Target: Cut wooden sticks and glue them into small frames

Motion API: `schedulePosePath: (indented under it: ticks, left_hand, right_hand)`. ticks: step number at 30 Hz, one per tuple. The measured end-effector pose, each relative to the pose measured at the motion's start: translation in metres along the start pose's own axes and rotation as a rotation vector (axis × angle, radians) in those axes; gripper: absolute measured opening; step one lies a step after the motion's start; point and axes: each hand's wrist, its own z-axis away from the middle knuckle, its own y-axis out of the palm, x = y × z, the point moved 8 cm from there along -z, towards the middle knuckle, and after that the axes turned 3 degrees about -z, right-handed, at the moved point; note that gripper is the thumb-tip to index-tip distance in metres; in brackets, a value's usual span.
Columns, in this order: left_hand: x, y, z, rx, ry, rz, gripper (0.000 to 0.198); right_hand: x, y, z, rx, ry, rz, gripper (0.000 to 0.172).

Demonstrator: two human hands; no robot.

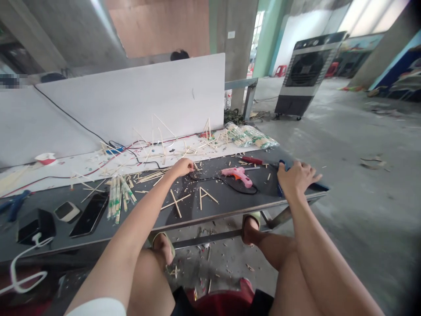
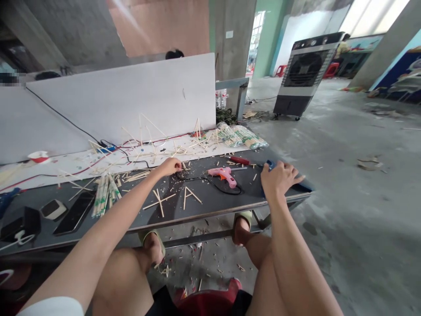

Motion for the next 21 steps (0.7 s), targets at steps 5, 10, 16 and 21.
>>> schedulePosePath:
  ticks: [5, 10, 16, 21]
  left_hand:
    - [0.002, -0.013, 0.006, -0.053, -0.005, -0.036, 0.013]
    - [0.011, -0.046, 0.028, -0.168, -0.073, -0.057, 0.023]
    - [0.011, -0.029, 0.049, 0.071, -0.087, -0.025, 0.015]
    - [0.012, -0.003, 0.066, 0.361, -0.066, 0.011, 0.016]
  right_hand:
    - [0.061, -0.003, 0.029, 0.166, -0.171, -0.213, 0.039]
    - [0.091, 0.027, 0.071, 0.551, -0.203, -0.051, 0.049]
    - [0.106, 0.040, 0.089, 0.709, -0.279, 0.064, 0.045]
    - [0.099, 0.041, 0.082, 0.677, -0.162, -0.033, 0.034]
